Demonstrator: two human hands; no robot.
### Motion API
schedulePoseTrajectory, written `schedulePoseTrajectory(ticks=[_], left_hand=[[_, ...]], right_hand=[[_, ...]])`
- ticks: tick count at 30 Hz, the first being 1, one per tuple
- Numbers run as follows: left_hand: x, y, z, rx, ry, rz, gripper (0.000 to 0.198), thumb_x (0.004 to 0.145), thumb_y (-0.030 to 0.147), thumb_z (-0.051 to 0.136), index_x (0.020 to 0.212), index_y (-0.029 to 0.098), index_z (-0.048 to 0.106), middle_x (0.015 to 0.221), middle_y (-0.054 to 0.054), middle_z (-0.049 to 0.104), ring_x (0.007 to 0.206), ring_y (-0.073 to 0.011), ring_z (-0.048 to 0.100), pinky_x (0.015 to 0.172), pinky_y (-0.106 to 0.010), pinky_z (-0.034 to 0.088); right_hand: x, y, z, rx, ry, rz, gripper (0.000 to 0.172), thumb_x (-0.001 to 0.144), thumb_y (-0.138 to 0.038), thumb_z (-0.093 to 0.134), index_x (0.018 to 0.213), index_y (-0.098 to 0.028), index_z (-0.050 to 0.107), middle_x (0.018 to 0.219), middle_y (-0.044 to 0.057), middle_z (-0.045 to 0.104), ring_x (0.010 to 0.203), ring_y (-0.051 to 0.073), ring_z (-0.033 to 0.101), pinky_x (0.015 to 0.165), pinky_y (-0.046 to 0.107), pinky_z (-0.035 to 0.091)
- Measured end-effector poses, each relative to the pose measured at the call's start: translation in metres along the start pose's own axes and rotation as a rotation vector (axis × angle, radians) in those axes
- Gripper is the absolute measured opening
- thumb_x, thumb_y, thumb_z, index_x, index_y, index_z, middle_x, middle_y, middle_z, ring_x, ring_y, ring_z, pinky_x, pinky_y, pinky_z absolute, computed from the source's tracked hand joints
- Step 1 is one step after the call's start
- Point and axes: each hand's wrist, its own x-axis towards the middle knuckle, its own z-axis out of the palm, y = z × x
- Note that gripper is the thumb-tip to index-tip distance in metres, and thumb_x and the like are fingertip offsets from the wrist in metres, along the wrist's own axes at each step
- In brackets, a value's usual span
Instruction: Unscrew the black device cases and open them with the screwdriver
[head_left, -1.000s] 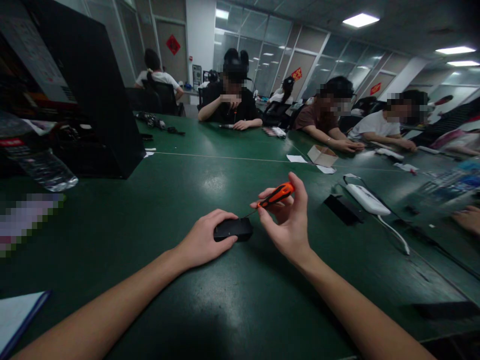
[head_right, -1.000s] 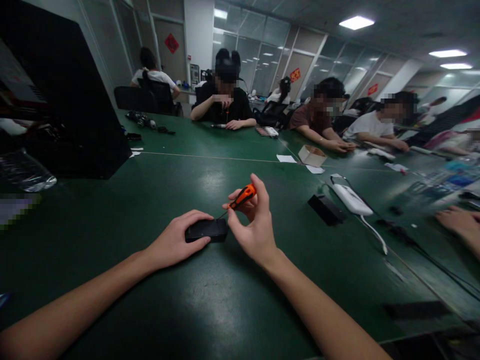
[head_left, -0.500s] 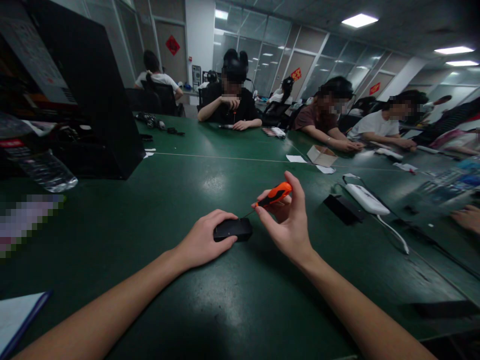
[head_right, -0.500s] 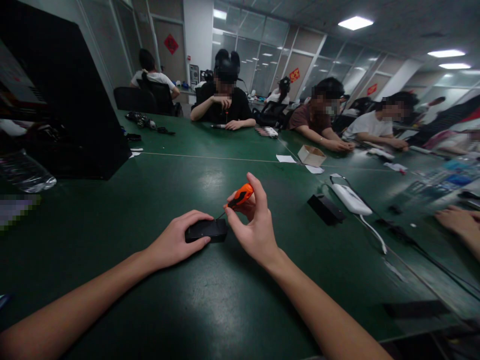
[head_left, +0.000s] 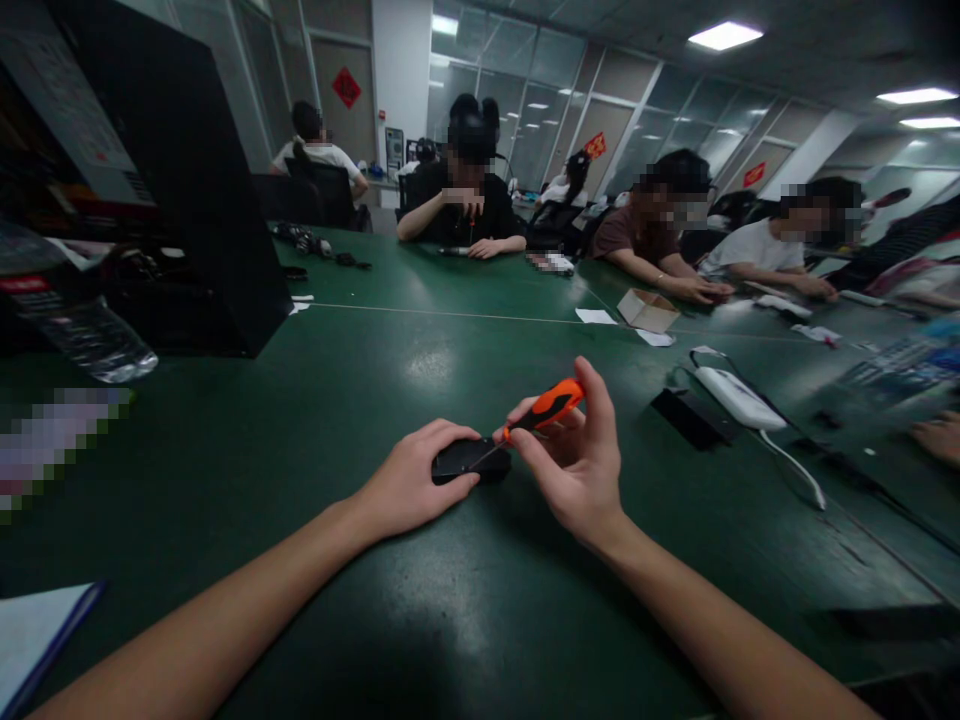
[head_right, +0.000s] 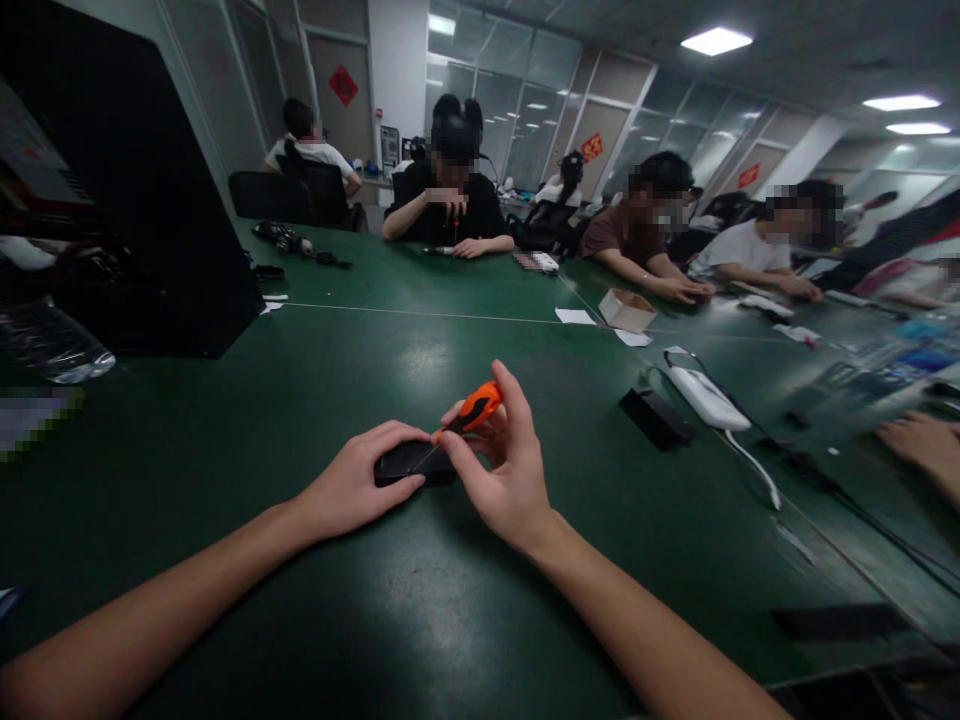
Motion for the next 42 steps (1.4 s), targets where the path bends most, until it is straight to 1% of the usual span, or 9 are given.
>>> schedulePoseTrajectory(ticks=[2,5,11,15,20,26,33,38,42], left_hand=[[0.000,0.001,0.000,-0.004,-0.003,-0.006,0.036,0.085,0.024,0.072,0.120,0.023,0.064,0.116,-0.006,0.068,0.105,-0.0242,0.065,0.092,-0.037,0.051],[0.000,0.002,0.000,-0.008,-0.004,-0.010,0.037,0.086,0.023,0.072,0.122,0.023,0.064,0.117,-0.006,0.068,0.106,-0.0243,0.065,0.093,-0.038,0.051],[0.000,0.001,0.000,-0.006,-0.010,-0.003,0.034,0.087,0.025,0.071,0.120,0.023,0.064,0.115,-0.006,0.068,0.105,-0.0242,0.065,0.092,-0.038,0.051],[-0.001,0.001,0.000,0.005,-0.006,-0.004,0.034,0.087,0.025,0.071,0.120,0.023,0.064,0.115,-0.006,0.068,0.105,-0.0251,0.065,0.092,-0.039,0.051],[-0.001,0.001,0.000,-0.002,-0.006,0.002,0.035,0.088,0.026,0.070,0.122,0.025,0.063,0.117,-0.007,0.068,0.107,-0.0255,0.065,0.094,-0.040,0.051],[0.000,0.002,-0.001,0.015,-0.007,-0.002,0.035,0.087,0.026,0.070,0.122,0.024,0.064,0.116,-0.007,0.068,0.105,-0.0250,0.066,0.092,-0.039,0.052],[0.000,0.002,0.000,0.017,-0.006,-0.003,0.034,0.087,0.024,0.071,0.120,0.023,0.064,0.115,-0.006,0.068,0.105,-0.0240,0.066,0.092,-0.038,0.051],[0.000,0.002,0.000,0.022,-0.005,0.001,0.036,0.087,0.026,0.071,0.122,0.024,0.063,0.114,-0.005,0.068,0.104,-0.0242,0.066,0.091,-0.038,0.052],[0.000,0.002,0.000,0.017,-0.005,0.001,0.035,0.087,0.025,0.070,0.122,0.023,0.063,0.114,-0.006,0.068,0.103,-0.0243,0.066,0.091,-0.038,0.052]], right_hand=[[-0.001,0.001,0.000,-0.018,-0.034,-0.009,0.083,0.089,-0.007,0.064,0.153,-0.046,0.030,0.105,0.000,0.065,0.090,0.014,0.072,0.076,0.032,0.067],[-0.003,0.001,0.001,-0.046,-0.077,-0.117,0.083,0.089,-0.004,0.063,0.154,-0.043,0.030,0.105,0.001,0.066,0.089,0.014,0.072,0.078,0.033,0.067],[-0.003,-0.002,0.001,-0.066,-0.044,-0.240,0.083,0.088,-0.001,0.060,0.154,-0.041,0.029,0.106,0.002,0.064,0.088,0.016,0.072,0.079,0.038,0.066],[-0.002,-0.002,0.000,-0.106,-0.049,-0.215,0.082,0.090,-0.003,0.059,0.153,-0.043,0.028,0.105,0.002,0.064,0.088,0.017,0.071,0.078,0.040,0.066],[-0.001,-0.003,-0.002,-0.225,-0.047,-0.234,0.086,0.085,-0.008,0.070,0.152,-0.043,0.030,0.102,0.001,0.064,0.088,0.019,0.069,0.083,0.044,0.064],[0.001,-0.010,-0.001,-0.149,-0.062,-0.048,0.081,0.089,-0.011,0.066,0.153,-0.043,0.027,0.111,0.003,0.062,0.097,0.018,0.068,0.091,0.044,0.062],[0.001,-0.005,-0.003,-0.199,-0.064,-0.124,0.082,0.084,-0.012,0.072,0.149,-0.039,0.030,0.110,0.003,0.060,0.095,0.020,0.067,0.090,0.046,0.060],[0.005,-0.008,-0.004,-0.140,-0.063,-0.032,0.073,0.087,-0.012,0.066,0.146,-0.039,0.031,0.110,0.003,0.059,0.095,0.018,0.066,0.091,0.043,0.059],[0.005,-0.010,-0.003,-0.114,-0.108,-0.062,0.076,0.086,-0.009,0.064,0.146,-0.039,0.029,0.112,0.002,0.059,0.097,0.018,0.065,0.092,0.044,0.058]])
